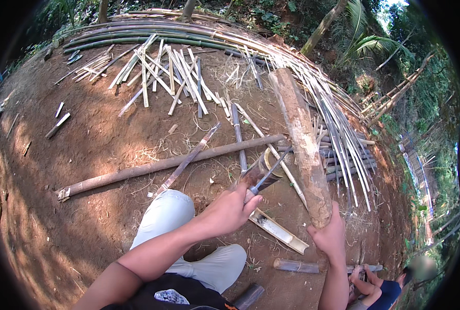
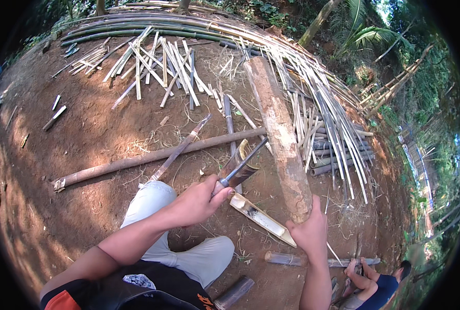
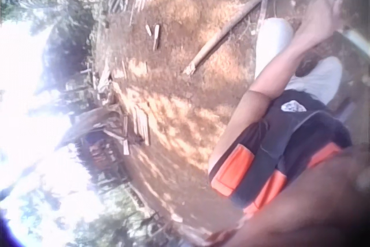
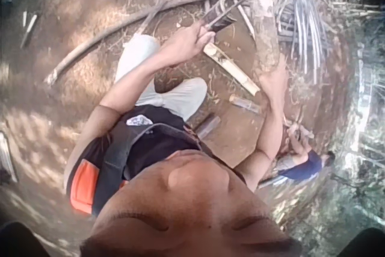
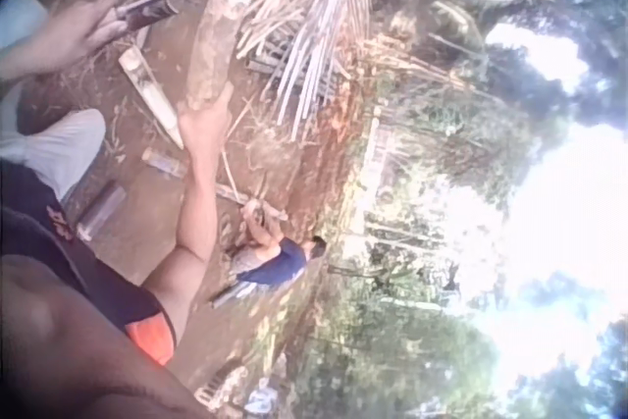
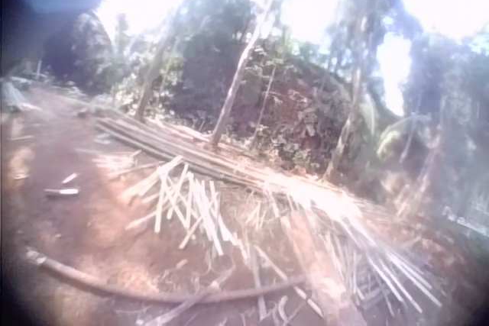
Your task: The person sits on the ground and uses a machete to split bamboo poles into smaller strips. They hold the bamboo with one hand and strike it with the machete, occasionally using a wooden mallet to drive the blade through the material. The person works on multiple bamboo pieces, creating a pile of split strips.
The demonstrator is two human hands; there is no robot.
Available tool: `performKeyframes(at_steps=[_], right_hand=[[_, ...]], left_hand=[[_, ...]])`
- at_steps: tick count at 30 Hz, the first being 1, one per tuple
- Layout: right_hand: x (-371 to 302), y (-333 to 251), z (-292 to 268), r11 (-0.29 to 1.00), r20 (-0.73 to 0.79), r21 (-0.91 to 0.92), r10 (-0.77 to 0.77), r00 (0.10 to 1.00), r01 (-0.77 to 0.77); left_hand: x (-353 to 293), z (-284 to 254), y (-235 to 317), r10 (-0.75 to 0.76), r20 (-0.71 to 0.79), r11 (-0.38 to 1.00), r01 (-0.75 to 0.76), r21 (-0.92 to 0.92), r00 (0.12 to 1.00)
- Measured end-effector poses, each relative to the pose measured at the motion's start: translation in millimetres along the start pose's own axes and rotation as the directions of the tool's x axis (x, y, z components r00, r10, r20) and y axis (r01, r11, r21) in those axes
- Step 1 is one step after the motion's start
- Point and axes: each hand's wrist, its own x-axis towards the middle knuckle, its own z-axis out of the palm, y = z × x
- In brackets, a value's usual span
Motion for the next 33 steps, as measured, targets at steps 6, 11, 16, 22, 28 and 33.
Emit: performKeyframes(at_steps=[6,11,16,22,28,33], right_hand=[[1.7,-6.0,0.7,0.999,-0.045,0.024,-0.033,0.998,0.035],[3.5,-29.0,-33.1,0.961,-0.338,0.055,-0.238,0.911,0.271],[12.4,-17.0,-33.4,0.958,-0.512,0.076,-0.2,0.836,0.275],[5.8,1.6,-2.6,0.996,0.057,-0.086,0.017,0.998,-0.012],[4.7,-20.1,-24.8,0.981,-0.279,-0.007,-0.188,0.942,0.194],[15.5,-17.9,-33.2,0.958,-0.619,0.016,-0.215,0.756,0.285]], left_hand=[[1.2,-6.0,-0.2,-0.07,-0.005,0.99,0.07,0.123,0.998],[1.1,1.6,-4.0,-0.007,-0.002,0.999,0.007,0.048,1.0],[2.8,3.5,-7.1,0.001,-0.049,0.995,0.004,0.103,0.999],[2.3,-8.2,-1.2,0.009,-0.003,0.992,-0.009,0.124,1.0],[7.4,-7.4,-13.8,-0.035,-0.063,0.984,0.046,0.175,0.997],[6.3,-9.6,-11.1,-0.034,-0.045,0.989,0.04,0.14,0.998]])
